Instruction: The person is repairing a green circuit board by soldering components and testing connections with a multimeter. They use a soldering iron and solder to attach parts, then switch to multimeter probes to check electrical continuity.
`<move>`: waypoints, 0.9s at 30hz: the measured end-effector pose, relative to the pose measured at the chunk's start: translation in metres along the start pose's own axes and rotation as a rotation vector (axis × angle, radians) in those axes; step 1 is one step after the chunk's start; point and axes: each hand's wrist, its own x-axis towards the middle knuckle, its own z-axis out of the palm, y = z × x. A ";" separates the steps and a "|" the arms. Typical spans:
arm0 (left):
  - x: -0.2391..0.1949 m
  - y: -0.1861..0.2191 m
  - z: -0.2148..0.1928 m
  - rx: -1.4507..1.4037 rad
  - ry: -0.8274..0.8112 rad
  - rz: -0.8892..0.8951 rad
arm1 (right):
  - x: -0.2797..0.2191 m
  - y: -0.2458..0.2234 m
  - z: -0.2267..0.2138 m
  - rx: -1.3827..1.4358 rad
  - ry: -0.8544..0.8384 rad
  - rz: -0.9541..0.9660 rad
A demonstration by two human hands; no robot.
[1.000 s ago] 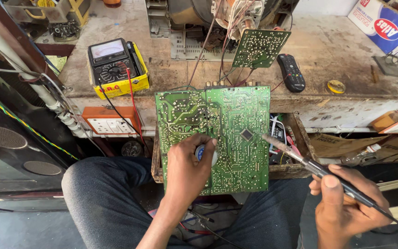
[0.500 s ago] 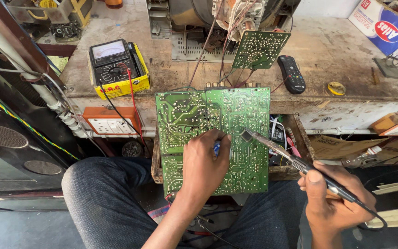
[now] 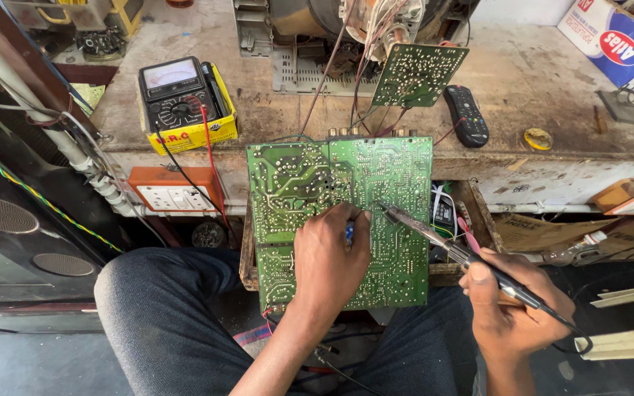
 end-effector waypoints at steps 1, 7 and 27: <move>0.000 0.000 0.000 -0.006 0.008 0.016 | 0.000 0.000 0.000 0.001 0.000 0.001; -0.001 -0.002 0.000 -0.018 0.031 0.055 | 0.000 0.004 0.000 0.002 -0.001 -0.011; -0.008 -0.002 0.006 0.003 0.064 0.151 | 0.038 -0.008 -0.011 -0.005 -0.132 0.115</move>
